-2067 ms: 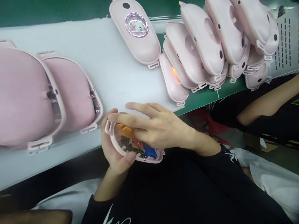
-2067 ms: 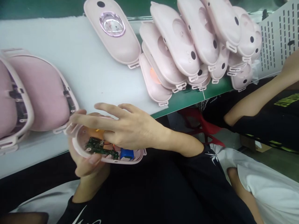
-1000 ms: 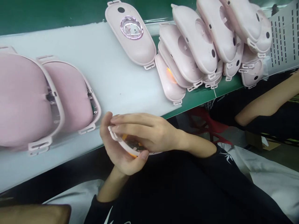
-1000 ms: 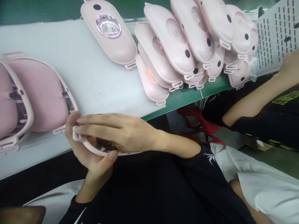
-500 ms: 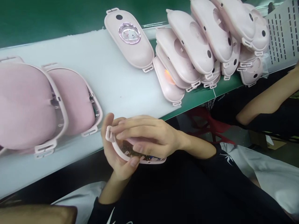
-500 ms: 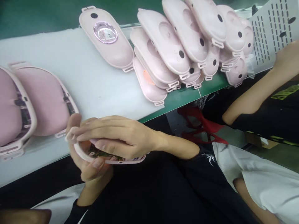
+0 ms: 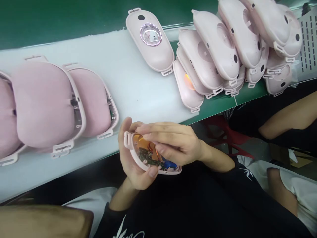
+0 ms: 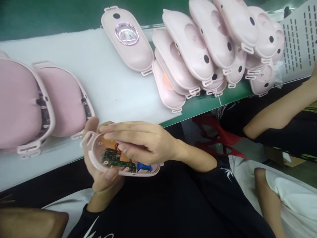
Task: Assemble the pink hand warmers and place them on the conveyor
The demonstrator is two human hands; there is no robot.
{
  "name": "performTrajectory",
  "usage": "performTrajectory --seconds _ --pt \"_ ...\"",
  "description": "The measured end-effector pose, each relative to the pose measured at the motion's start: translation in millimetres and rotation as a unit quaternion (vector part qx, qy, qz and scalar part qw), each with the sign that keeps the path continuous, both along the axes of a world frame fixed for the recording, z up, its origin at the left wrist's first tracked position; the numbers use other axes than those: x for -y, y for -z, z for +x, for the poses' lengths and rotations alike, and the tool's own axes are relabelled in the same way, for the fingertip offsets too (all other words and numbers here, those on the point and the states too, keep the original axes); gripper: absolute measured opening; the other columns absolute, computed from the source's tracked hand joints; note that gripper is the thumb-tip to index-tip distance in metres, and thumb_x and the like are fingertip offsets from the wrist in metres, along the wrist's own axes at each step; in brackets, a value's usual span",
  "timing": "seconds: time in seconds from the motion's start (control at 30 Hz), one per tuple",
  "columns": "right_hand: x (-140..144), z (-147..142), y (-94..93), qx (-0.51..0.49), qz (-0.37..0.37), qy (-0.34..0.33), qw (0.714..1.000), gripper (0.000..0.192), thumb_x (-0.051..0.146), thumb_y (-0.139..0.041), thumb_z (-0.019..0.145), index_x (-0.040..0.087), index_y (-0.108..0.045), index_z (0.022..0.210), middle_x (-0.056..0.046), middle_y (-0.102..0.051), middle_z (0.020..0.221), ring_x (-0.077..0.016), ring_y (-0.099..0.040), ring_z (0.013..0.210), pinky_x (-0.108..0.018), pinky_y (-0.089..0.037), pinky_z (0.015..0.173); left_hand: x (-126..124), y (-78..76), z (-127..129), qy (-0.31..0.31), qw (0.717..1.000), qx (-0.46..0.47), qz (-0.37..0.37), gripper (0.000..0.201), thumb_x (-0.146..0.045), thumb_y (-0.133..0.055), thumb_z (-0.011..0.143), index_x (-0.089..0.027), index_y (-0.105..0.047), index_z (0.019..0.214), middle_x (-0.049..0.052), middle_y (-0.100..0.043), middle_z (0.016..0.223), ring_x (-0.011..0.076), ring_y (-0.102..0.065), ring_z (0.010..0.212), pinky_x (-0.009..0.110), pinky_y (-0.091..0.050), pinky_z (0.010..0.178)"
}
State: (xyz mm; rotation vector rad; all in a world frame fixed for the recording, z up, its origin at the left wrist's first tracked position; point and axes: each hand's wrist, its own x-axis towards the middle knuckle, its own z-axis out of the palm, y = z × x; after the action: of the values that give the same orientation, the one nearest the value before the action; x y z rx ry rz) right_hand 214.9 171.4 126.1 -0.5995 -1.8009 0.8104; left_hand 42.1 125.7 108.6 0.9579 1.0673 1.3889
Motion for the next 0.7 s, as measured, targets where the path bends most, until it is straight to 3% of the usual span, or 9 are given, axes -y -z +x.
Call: performTrajectory --seconds 0.1,0.2,0.33,0.43,0.5,0.7 --pt "2 -1 -2.0 0.007 0.023 0.005 1.000 0.034 0.016 -0.055 0.113 0.006 -0.069 0.142 -0.022 -0.078 0.146 -0.0222 -0.070 0.151 -0.036 -0.059 0.129 -1 -6.2 2 0.023 0.999 -0.019 0.044 0.100 -0.054 -0.096 0.072 -0.040 -0.058 0.164 0.006 -0.065 0.138 0.0273 -0.066 0.123 0.046 -0.058 0.118" --pt "1 -1 -6.0 0.011 0.035 0.012 0.999 0.031 0.016 -0.053 0.114 0.001 -0.069 0.136 -0.024 -0.079 0.142 -0.0223 -0.071 0.149 -0.036 -0.061 0.127 1 -9.5 5 0.017 0.999 -0.014 0.040 0.098 -0.056 -0.094 0.074 -0.039 -0.058 0.164 0.006 -0.066 0.140 0.0295 -0.066 0.125 0.051 -0.057 0.120" --pt "-2 2 -12.0 0.034 0.014 0.074 0.997 0.030 0.016 -0.049 0.114 0.013 -0.072 0.134 -0.010 -0.084 0.138 -0.0148 -0.077 0.138 -0.026 -0.064 0.119 1 -11.6 11 0.003 0.999 0.008 0.032 0.096 -0.053 -0.090 0.074 -0.036 -0.060 0.163 0.006 -0.067 0.147 0.0369 -0.067 0.134 0.059 -0.055 0.122" --pt "-2 6 -14.9 0.031 0.003 0.136 0.990 0.029 0.014 -0.055 0.111 0.017 -0.074 0.133 -0.008 -0.087 0.131 -0.0153 -0.083 0.126 -0.024 -0.069 0.109 -1 -13.4 13 -0.010 0.999 0.031 0.036 0.092 -0.052 -0.093 0.073 -0.033 -0.065 0.159 0.006 -0.071 0.141 0.0336 -0.070 0.127 0.052 -0.062 0.112" --pt "0 6 -15.7 0.028 0.003 0.136 0.990 0.031 0.014 -0.060 0.108 0.016 -0.074 0.136 -0.010 -0.087 0.132 -0.0176 -0.084 0.126 -0.024 -0.070 0.108 -3 -13.7 13 -0.008 0.998 0.037 0.042 0.089 -0.047 -0.095 0.074 -0.033 -0.067 0.157 0.006 -0.072 0.138 0.0291 -0.072 0.122 0.044 -0.065 0.107" --pt "8 4 -14.6 0.115 0.041 0.144 0.982 0.035 0.022 -0.056 0.110 0.018 -0.077 0.138 -0.009 -0.083 0.142 -0.0228 -0.080 0.135 -0.033 -0.071 0.114 -2 -7.3 8 -0.015 0.996 -0.002 0.085 0.094 -0.039 -0.094 0.071 -0.032 -0.066 0.161 0.005 -0.072 0.143 0.0273 -0.068 0.126 0.042 -0.061 0.115"
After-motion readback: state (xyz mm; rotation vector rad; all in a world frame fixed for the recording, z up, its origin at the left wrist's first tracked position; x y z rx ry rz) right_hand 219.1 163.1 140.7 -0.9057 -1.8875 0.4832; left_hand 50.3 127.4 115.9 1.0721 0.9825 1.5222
